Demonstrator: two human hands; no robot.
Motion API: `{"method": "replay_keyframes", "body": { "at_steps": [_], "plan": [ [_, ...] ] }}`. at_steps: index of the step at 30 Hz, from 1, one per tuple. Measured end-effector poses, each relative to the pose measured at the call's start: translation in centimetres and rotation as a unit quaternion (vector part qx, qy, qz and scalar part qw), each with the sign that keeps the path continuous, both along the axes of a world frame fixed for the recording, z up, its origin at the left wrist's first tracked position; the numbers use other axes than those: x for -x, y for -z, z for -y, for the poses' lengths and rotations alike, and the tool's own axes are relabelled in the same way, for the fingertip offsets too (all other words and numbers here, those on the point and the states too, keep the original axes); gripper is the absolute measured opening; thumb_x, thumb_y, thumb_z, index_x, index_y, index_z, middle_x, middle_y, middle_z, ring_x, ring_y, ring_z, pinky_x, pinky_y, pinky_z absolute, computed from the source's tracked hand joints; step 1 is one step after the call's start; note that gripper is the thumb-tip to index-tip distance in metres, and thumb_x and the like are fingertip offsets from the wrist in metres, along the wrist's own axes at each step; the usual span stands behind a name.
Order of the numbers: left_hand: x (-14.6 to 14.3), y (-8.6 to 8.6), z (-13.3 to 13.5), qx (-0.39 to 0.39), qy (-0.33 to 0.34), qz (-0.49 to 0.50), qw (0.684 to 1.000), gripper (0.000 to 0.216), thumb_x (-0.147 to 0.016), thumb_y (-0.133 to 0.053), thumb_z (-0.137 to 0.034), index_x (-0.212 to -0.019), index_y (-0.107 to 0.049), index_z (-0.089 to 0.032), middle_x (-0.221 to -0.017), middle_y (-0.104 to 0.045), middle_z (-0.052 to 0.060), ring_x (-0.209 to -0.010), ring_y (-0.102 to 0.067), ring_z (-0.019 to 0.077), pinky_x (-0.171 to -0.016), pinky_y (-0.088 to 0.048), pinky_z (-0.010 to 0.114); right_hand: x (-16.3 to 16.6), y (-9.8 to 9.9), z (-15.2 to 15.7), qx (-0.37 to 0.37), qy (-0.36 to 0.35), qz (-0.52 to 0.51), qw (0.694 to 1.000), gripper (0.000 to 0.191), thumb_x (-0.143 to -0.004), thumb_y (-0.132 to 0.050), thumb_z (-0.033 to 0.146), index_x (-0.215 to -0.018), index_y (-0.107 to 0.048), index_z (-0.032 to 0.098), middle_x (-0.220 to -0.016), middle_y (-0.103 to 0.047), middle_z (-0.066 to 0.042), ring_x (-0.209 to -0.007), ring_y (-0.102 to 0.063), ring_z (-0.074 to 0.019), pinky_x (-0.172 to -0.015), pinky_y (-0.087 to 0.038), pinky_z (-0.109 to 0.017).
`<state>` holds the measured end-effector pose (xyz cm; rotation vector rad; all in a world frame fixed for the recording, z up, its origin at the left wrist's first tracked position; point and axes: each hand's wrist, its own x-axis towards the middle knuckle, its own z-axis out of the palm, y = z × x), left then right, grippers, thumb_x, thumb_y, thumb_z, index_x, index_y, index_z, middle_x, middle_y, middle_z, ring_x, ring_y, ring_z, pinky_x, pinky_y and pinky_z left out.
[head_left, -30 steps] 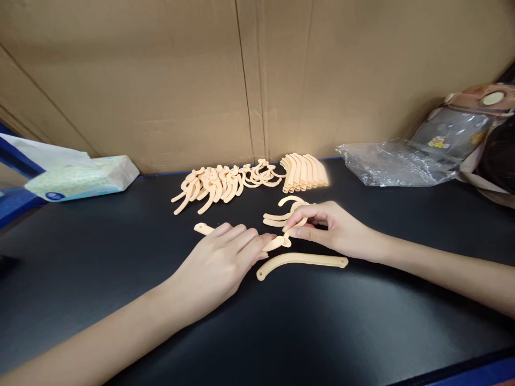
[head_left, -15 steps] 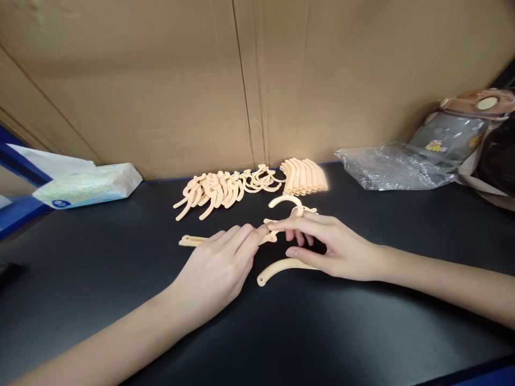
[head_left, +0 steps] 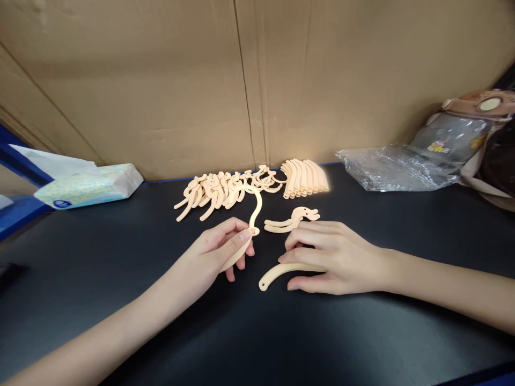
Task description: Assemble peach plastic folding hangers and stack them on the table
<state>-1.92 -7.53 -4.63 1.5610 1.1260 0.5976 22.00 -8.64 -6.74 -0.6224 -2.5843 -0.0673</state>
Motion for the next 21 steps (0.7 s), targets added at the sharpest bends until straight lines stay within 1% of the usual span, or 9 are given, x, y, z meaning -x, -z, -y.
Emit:
{"method": "replay_keyframes", "body": {
  "at_steps": [2,4,6,8,12,17,21],
  "plan": [
    [0.00,-0.22,0.08,0.054,-0.015,0.026,0.998,0.028,-0.087,-0.058,-0.044,-0.081,-0.059,-0.017,-0.078,-0.063,0.000,-0.061,-0.055,0.0087,-0.050,-0.048,0.015,0.06,0.02,0.04,-0.013,-0.002,0.008,1.000,0.022,-0.091,-0.055,0.035,-0.092,-0.068,0.017,-0.088,-0.063,-0.003,-0.075,-0.054,-0.0121,-0.067,-0.041,-0.023],
    [0.00,-0.45,0.22,0.105,-0.030,0.038,0.993,0.025,-0.086,-0.061,-0.040,-0.079,-0.063,-0.016,-0.084,-0.066,0.002,-0.068,-0.060,0.0103,-0.058,-0.051,0.016,0.12,0.05,0.08,-0.020,0.001,0.020,1.000,0.021,-0.094,-0.051,0.030,-0.091,-0.067,0.016,-0.087,-0.064,-0.003,-0.075,-0.054,-0.0125,-0.068,-0.040,-0.024],
    [0.00,-0.60,0.29,0.142,-0.042,0.049,0.988,0.022,-0.086,-0.062,-0.036,-0.080,-0.065,-0.015,-0.088,-0.068,0.004,-0.076,-0.063,0.0122,-0.066,-0.054,0.018,0.18,0.07,0.11,-0.028,0.004,0.029,0.999,0.023,-0.096,-0.048,0.027,-0.091,-0.066,0.015,-0.088,-0.064,-0.004,-0.078,-0.054,-0.0136,-0.071,-0.040,-0.024],
    [0.00,-0.57,0.23,0.164,-0.052,0.066,0.983,0.021,-0.086,-0.062,-0.034,-0.081,-0.067,-0.015,-0.090,-0.069,0.005,-0.080,-0.064,0.0133,-0.070,-0.055,0.019,0.24,0.06,0.10,-0.036,0.005,0.035,0.999,0.024,-0.097,-0.044,0.024,-0.090,-0.066,0.015,-0.088,-0.065,-0.004,-0.081,-0.054,-0.0146,-0.074,-0.040,-0.026],
    [0.06,-0.10,-0.05,0.188,-0.077,0.111,0.973,0.016,-0.086,-0.063,-0.031,-0.086,-0.069,-0.015,-0.094,-0.069,0.005,-0.079,-0.066,0.0146,-0.071,-0.059,0.023,0.36,-0.01,0.03,-0.027,0.010,0.044,0.999,0.027,-0.097,-0.039,0.016,-0.088,-0.064,0.015,-0.083,-0.064,-0.004,-0.077,-0.052,-0.0143,-0.073,-0.040,-0.026],
    [-0.01,0.06,-0.08,0.215,-0.112,0.172,0.955,0.007,-0.088,-0.059,-0.018,-0.088,-0.065,-0.015,-0.091,-0.068,0.005,-0.071,-0.065,0.0129,-0.065,-0.062,0.027,0.32,0.05,-0.01,-0.019,0.004,0.045,0.999,0.025,-0.096,-0.039,0.013,-0.091,-0.064,0.014,-0.083,-0.062,-0.005,-0.078,-0.053,-0.0137,-0.072,-0.039,-0.025],
    [-0.30,-0.15,0.17,0.214,-0.107,0.174,0.955,0.005,-0.087,-0.060,-0.015,-0.089,-0.064,-0.015,-0.094,-0.069,0.005,-0.070,-0.066,0.0131,-0.063,-0.062,0.026,0.28,0.12,-0.03,-0.022,0.004,0.047,0.999,0.024,-0.096,-0.040,0.013,-0.093,-0.063,0.014,-0.082,-0.060,-0.004,-0.077,-0.054,-0.0128,-0.069,-0.039,-0.024]
  ]
}}
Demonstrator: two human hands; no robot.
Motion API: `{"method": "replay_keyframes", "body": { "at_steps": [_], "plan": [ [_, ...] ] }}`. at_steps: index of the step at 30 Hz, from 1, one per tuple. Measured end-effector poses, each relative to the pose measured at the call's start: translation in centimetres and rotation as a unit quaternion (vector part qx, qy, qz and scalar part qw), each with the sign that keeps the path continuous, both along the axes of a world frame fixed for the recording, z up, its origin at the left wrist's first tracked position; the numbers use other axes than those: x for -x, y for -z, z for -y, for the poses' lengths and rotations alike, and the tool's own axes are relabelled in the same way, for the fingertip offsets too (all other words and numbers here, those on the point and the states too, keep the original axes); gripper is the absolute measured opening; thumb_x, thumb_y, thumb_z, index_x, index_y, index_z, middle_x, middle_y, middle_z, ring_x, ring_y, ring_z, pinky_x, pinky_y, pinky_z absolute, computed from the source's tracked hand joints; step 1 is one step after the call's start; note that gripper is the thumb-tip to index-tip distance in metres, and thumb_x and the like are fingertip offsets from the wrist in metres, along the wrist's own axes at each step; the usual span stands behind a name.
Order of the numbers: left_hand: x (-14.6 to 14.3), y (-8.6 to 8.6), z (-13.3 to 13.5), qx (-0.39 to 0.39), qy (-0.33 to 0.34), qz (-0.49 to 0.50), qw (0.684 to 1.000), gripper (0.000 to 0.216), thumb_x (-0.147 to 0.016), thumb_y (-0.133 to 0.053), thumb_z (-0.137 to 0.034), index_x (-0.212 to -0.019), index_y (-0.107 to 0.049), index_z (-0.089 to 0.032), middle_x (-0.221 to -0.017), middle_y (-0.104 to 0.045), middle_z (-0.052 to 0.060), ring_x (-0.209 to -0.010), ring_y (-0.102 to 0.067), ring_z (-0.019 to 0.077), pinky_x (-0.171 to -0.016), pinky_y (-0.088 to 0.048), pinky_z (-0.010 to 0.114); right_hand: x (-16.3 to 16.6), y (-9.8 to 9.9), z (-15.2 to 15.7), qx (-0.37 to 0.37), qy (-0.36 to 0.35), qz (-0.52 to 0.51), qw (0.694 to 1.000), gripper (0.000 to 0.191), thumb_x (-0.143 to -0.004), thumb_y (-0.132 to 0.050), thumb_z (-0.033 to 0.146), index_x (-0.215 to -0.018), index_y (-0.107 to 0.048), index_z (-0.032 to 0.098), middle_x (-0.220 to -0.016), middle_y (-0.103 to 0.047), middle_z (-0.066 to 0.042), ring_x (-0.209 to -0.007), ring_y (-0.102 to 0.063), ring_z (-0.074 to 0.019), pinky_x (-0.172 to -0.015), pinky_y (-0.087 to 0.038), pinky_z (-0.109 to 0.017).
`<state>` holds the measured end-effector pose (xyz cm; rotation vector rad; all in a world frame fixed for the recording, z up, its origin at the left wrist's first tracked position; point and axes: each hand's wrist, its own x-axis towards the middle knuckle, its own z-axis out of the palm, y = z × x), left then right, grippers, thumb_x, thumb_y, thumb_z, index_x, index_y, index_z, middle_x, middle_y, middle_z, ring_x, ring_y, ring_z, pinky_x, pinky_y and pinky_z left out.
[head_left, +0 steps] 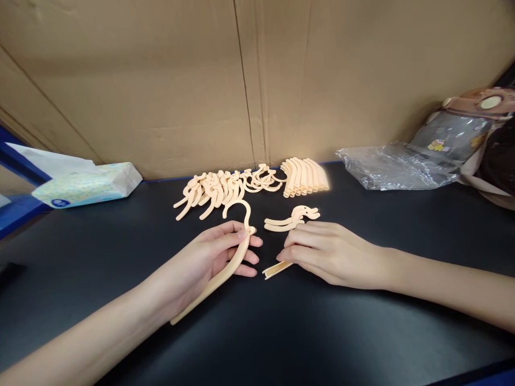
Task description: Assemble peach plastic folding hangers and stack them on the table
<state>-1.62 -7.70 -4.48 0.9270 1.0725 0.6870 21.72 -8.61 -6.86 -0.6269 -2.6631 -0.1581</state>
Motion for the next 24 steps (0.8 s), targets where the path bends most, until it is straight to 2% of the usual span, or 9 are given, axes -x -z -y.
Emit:
{"method": "replay_keyframes", "body": {
  "at_steps": [5,10,13,16,18,24],
  "plan": [
    [-0.03,-0.10,0.34,-0.006,0.019,-0.001,1.000,0.007,-0.086,-0.062,-0.019,-0.092,-0.064,-0.015,-0.092,-0.069,0.006,-0.071,-0.068,0.0155,-0.062,-0.061,0.026,-0.02,-0.07,0.08,-0.006,0.012,0.015,1.000,0.024,-0.094,-0.039,0.007,-0.097,-0.062,0.014,-0.081,-0.059,-0.003,-0.073,-0.054,-0.0123,-0.065,-0.038,-0.023],
    [0.08,0.03,0.48,-0.015,0.036,0.004,0.999,0.008,-0.087,-0.062,-0.021,-0.092,-0.064,-0.017,-0.095,-0.069,0.005,-0.073,-0.067,0.0144,-0.064,-0.061,0.026,-0.29,-0.14,0.20,0.028,0.052,0.045,0.997,0.024,-0.096,-0.038,0.011,-0.101,-0.060,0.017,-0.081,-0.060,-0.001,-0.065,-0.054,-0.0110,-0.052,-0.032,-0.023],
    [0.09,0.14,0.49,-0.020,0.053,0.005,0.998,0.008,-0.087,-0.062,-0.023,-0.091,-0.065,-0.017,-0.096,-0.069,0.004,-0.075,-0.067,0.0139,-0.066,-0.061,0.025,-0.37,-0.11,0.14,0.056,0.061,0.026,0.996,0.025,-0.100,-0.035,0.020,-0.100,-0.060,0.018,-0.083,-0.063,-0.001,-0.065,-0.057,-0.0103,-0.051,-0.033,-0.022],
    [0.00,0.16,0.46,-0.023,0.051,0.004,0.998,0.008,-0.086,-0.063,-0.023,-0.091,-0.065,-0.016,-0.096,-0.069,0.005,-0.075,-0.066,0.0140,-0.065,-0.060,0.024,-0.39,-0.07,0.09,0.067,0.047,-0.016,0.996,0.038,-0.099,-0.036,0.043,-0.095,-0.061,0.016,-0.074,-0.064,0.000,-0.056,-0.053,-0.0088,-0.050,-0.035,-0.021],
    [-0.10,0.10,0.45,-0.023,0.044,0.003,0.999,0.007,-0.086,-0.062,-0.021,-0.091,-0.064,-0.016,-0.095,-0.068,0.005,-0.073,-0.066,0.0137,-0.063,-0.060,0.024,-0.39,-0.09,0.14,0.068,0.040,-0.024,0.997,0.043,-0.095,-0.038,0.052,-0.093,-0.062,0.015,-0.068,-0.063,0.001,-0.050,-0.049,-0.0079,-0.048,-0.034,-0.021],
    [-0.35,-0.21,0.47,-0.023,0.028,-0.004,0.999,0.005,-0.086,-0.061,-0.018,-0.088,-0.063,-0.015,-0.090,-0.066,0.004,-0.071,-0.063,0.0128,-0.061,-0.060,0.024,-0.36,-0.19,0.55,0.022,0.017,-0.017,0.999,0.037,-0.096,-0.044,0.045,-0.083,-0.063,0.015,-0.062,-0.052,0.003,-0.048,-0.041,-0.0070,-0.044,-0.026,-0.022]
  ]
}}
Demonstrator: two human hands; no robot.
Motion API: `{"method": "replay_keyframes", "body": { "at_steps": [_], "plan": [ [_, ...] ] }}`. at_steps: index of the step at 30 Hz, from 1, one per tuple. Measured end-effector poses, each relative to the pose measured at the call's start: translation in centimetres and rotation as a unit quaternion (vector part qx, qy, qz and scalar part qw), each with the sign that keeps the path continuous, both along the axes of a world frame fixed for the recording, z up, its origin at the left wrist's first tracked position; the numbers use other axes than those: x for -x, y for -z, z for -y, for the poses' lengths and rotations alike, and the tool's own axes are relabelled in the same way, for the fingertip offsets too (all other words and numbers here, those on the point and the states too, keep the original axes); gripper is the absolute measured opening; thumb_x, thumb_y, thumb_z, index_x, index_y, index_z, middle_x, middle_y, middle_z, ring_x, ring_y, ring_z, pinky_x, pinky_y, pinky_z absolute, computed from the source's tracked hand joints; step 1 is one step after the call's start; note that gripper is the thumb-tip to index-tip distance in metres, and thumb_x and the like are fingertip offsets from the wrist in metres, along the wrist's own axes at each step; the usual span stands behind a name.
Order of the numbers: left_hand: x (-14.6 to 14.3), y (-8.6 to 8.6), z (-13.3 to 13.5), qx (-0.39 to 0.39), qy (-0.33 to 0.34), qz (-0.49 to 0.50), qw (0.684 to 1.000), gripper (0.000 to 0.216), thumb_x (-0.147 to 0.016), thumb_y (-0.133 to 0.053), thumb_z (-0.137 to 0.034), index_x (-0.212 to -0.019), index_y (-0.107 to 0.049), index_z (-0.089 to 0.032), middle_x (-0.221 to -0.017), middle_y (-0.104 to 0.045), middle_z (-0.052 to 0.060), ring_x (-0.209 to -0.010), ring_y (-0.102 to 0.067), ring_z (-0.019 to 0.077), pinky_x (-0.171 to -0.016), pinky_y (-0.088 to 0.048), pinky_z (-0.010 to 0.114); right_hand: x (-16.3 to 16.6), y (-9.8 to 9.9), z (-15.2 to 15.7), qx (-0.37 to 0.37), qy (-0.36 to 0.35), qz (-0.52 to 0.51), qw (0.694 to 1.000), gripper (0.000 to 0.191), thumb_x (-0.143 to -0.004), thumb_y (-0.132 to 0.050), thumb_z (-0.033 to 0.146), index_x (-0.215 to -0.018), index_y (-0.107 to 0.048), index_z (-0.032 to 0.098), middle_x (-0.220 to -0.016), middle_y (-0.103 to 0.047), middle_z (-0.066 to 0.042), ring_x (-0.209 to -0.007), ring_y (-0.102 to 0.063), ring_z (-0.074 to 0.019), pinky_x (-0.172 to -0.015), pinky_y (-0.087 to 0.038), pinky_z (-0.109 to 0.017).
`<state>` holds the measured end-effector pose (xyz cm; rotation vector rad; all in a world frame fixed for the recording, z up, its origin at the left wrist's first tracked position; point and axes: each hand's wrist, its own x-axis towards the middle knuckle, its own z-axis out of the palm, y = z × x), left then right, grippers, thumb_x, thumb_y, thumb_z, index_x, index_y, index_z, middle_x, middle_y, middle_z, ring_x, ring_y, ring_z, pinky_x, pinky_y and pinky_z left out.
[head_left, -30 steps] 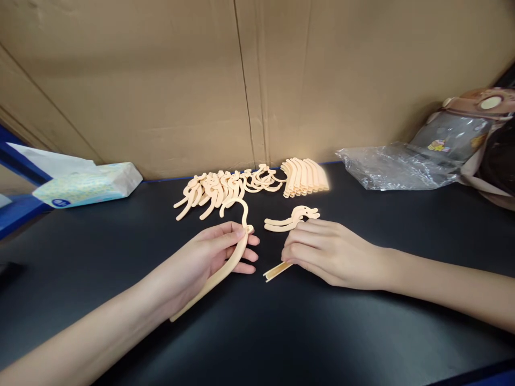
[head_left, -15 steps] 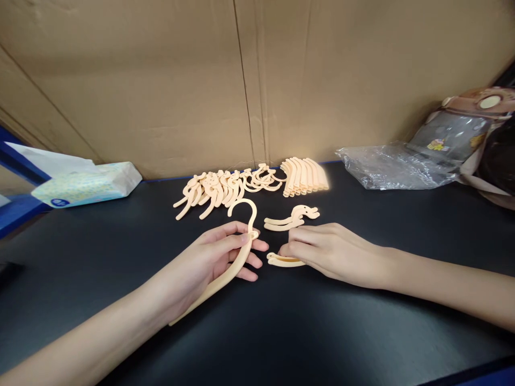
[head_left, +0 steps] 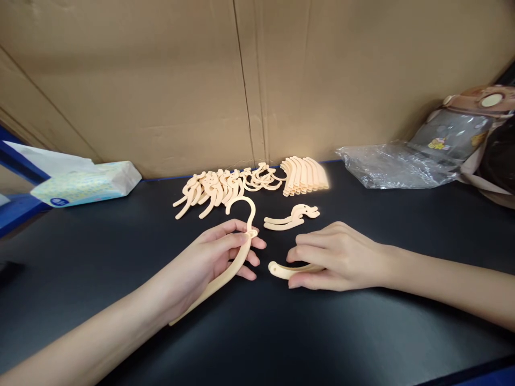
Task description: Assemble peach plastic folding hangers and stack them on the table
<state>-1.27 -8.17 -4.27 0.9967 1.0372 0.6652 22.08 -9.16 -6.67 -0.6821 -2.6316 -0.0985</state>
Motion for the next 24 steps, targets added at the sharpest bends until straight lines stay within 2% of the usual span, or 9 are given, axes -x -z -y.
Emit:
{"method": "replay_keyframes", "body": {
  "at_steps": [3,10,18,24],
  "plan": [
    [-0.09,-0.10,-0.03,0.002,-0.006,-0.008,1.000,0.005,-0.085,-0.061,-0.018,-0.088,-0.063,-0.015,-0.090,-0.065,0.005,-0.070,-0.062,0.0135,-0.059,-0.060,0.025,0.01,0.10,0.14,-0.008,-0.008,0.015,1.000,0.037,-0.095,-0.044,0.043,-0.079,-0.062,0.016,-0.062,-0.049,0.003,-0.048,-0.037,-0.0073,-0.043,-0.023,-0.022],
    [-0.15,-0.07,-0.05,-0.003,0.005,-0.009,1.000,0.001,-0.085,-0.060,-0.018,-0.085,-0.061,-0.017,-0.087,-0.060,0.002,-0.069,-0.058,0.0124,-0.055,-0.060,0.025,0.08,0.21,0.26,-0.004,0.003,0.025,1.000,0.023,-0.090,-0.044,0.023,-0.078,-0.062,0.016,-0.063,-0.048,0.003,-0.049,-0.033,-0.0078,-0.045,-0.022,-0.022],
    [0.10,-0.02,0.17,-0.013,0.026,-0.034,0.999,0.012,-0.086,-0.063,-0.029,-0.081,-0.062,-0.018,-0.073,-0.056,0.000,-0.067,-0.055,0.0115,-0.056,-0.059,0.023,0.04,0.22,-0.04,0.037,0.007,0.012,0.999,0.015,-0.084,-0.046,0.016,-0.077,-0.059,0.017,-0.066,-0.047,0.004,-0.050,-0.028,-0.0076,-0.045,-0.022,-0.022],
    [0.07,-0.28,0.19,-0.022,0.046,-0.053,0.997,0.014,-0.086,-0.063,-0.029,-0.079,-0.062,-0.017,-0.074,-0.058,0.001,-0.064,-0.057,0.0105,-0.059,-0.059,0.023,0.09,0.42,-0.05,0.018,0.006,-0.007,1.000,0.013,-0.083,-0.046,0.016,-0.074,-0.056,0.017,-0.064,-0.045,0.004,-0.050,-0.028,-0.0080,-0.044,-0.021,-0.022]
  ]
}}
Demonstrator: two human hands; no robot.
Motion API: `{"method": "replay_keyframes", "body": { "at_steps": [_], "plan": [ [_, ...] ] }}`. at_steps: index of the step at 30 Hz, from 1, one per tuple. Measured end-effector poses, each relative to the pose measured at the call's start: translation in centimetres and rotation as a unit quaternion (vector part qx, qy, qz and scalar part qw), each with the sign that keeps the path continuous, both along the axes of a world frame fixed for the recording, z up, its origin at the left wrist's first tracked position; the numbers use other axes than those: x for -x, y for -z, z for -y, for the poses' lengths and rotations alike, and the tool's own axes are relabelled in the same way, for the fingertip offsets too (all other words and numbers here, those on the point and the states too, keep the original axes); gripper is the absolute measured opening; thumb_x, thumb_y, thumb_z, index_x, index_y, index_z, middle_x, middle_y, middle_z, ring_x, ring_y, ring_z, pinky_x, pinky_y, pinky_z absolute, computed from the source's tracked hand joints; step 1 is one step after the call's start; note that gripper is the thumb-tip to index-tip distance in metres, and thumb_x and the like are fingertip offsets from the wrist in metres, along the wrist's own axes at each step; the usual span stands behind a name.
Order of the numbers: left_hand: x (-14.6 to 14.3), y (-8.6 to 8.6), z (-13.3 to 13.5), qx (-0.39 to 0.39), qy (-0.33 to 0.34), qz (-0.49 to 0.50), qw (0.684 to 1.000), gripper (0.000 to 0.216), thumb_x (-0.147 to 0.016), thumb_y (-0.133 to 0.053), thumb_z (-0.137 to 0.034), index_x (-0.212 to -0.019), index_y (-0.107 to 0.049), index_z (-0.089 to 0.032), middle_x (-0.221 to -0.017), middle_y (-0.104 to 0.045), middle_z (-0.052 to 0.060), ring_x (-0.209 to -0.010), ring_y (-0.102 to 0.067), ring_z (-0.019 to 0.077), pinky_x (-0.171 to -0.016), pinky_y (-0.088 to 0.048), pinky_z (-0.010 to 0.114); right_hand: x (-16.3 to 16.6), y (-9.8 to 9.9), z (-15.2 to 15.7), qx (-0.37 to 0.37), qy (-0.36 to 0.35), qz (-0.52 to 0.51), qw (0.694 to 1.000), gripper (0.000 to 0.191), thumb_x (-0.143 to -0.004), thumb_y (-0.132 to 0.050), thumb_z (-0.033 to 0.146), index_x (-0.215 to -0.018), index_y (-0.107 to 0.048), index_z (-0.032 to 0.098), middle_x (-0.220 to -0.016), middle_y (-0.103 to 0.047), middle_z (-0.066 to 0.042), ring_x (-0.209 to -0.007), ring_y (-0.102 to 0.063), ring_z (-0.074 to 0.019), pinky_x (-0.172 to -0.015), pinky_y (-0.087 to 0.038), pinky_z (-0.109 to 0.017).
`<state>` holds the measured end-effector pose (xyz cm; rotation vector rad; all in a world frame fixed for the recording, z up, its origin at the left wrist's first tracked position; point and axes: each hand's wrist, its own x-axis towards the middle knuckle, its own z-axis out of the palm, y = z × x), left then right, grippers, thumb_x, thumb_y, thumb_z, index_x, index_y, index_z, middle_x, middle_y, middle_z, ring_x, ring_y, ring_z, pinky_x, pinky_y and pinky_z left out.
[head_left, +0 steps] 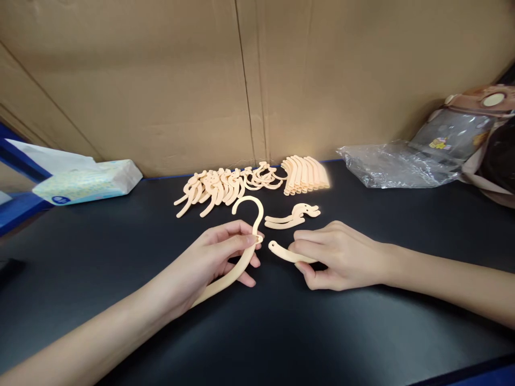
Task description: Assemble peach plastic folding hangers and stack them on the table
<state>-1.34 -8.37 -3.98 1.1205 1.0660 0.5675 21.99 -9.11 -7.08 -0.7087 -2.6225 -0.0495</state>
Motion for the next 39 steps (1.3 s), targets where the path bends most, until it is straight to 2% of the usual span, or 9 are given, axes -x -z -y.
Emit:
{"method": "replay_keyframes", "body": {
  "at_steps": [4,8,11,15,18,24,30,34,39],
  "plan": [
    [0.01,-0.02,-0.08,0.004,-0.001,0.009,1.000,0.012,-0.085,-0.063,-0.028,-0.079,-0.062,-0.017,-0.076,-0.058,0.000,-0.063,-0.058,0.0105,-0.059,-0.059,0.024,0.09,-0.11,-0.06,-0.004,-0.001,-0.006,1.000,0.014,-0.084,-0.045,0.016,-0.079,-0.059,0.017,-0.066,-0.051,0.003,-0.050,-0.037,-0.0077,-0.046,-0.025,-0.022],
    [0.05,0.13,-0.13,0.008,0.010,0.012,1.000,0.013,-0.085,-0.064,-0.028,-0.078,-0.062,-0.017,-0.076,-0.059,0.000,-0.061,-0.058,0.0092,-0.058,-0.058,0.022,0.09,-0.42,-0.22,0.008,0.007,0.028,1.000,0.023,-0.095,-0.039,0.024,-0.100,-0.060,0.014,-0.080,-0.063,-0.002,-0.057,-0.051,-0.0095,-0.052,-0.034,-0.022],
    [0.04,0.14,-0.09,0.009,0.013,0.008,1.000,0.017,-0.085,-0.064,-0.031,-0.077,-0.062,-0.017,-0.075,-0.060,0.000,-0.060,-0.058,0.0083,-0.059,-0.057,0.019,0.05,-0.56,-0.24,0.018,0.008,0.031,0.999,0.028,-0.099,-0.038,0.030,-0.106,-0.060,0.014,-0.085,-0.066,-0.003,-0.062,-0.057,-0.0102,-0.053,-0.036,-0.023],
    [-0.01,-0.09,0.02,0.007,0.007,0.013,1.000,0.017,-0.085,-0.065,-0.031,-0.078,-0.063,-0.016,-0.073,-0.059,0.000,-0.060,-0.057,0.0086,-0.057,-0.058,0.019,0.01,-0.44,-0.13,-0.011,0.018,0.030,0.999,0.024,-0.096,-0.042,0.026,-0.102,-0.063,0.016,-0.075,-0.064,0.000,-0.055,-0.053,-0.0083,-0.048,-0.030,-0.022],
    [-0.02,-0.24,0.03,0.007,0.003,0.011,1.000,0.016,-0.084,-0.065,-0.031,-0.078,-0.064,-0.017,-0.070,-0.059,-0.001,-0.054,-0.055,0.0074,-0.047,-0.054,0.015,-0.06,-0.22,-0.06,-0.041,0.028,0.031,0.998,0.023,-0.093,-0.044,0.024,-0.102,-0.065,0.017,-0.067,-0.060,0.003,-0.050,-0.048,-0.0073,-0.045,-0.025,-0.023],
    [-0.11,-0.19,-0.05,0.015,0.009,0.007,1.000,0.015,-0.083,-0.067,-0.032,-0.080,-0.068,-0.017,-0.064,-0.059,-0.002,-0.045,-0.054,0.0063,-0.040,-0.049,0.012,-0.16,0.02,-0.10,-0.058,0.026,0.022,0.998,0.025,-0.090,-0.047,0.022,-0.105,-0.067,0.017,-0.065,-0.058,0.004,-0.050,-0.047,-0.0071,-0.044,-0.026,-0.023],
    [0.03,-0.24,-0.08,0.030,0.009,-0.003,0.999,0.017,-0.083,-0.068,-0.031,-0.096,-0.072,-0.021,-0.071,-0.064,0.000,-0.049,-0.058,0.0076,-0.040,-0.050,0.012,-0.17,-0.06,-0.24,-0.063,0.007,0.002,0.998,0.028,-0.093,-0.046,0.022,-0.112,-0.065,0.015,-0.072,-0.063,0.001,-0.057,-0.053,-0.0083,-0.050,-0.034,-0.022],
    [0.21,-0.36,-0.17,0.036,0.040,-0.008,0.998,0.017,-0.085,-0.065,-0.032,-0.093,-0.072,-0.019,-0.056,-0.058,-0.002,-0.044,-0.054,0.0066,-0.042,-0.048,0.010,-0.19,-0.19,-0.24,-0.088,0.004,0.001,0.996,0.028,-0.096,-0.046,0.026,-0.112,-0.066,0.014,-0.070,-0.061,0.000,-0.058,-0.053,-0.0094,-0.052,-0.037,-0.022],
    [0.49,-0.01,-0.46,0.031,0.078,-0.003,0.996,0.017,-0.085,-0.066,-0.033,-0.089,-0.072,-0.017,-0.071,-0.065,0.001,-0.061,-0.060,0.0094,-0.056,-0.055,0.016,-0.27,-0.07,-0.21,-0.114,0.008,0.005,0.993,0.029,-0.098,-0.044,0.029,-0.111,-0.066,0.016,-0.069,-0.060,0.000,-0.057,-0.052,-0.0093,-0.053,-0.037,-0.022]
  ]
}}
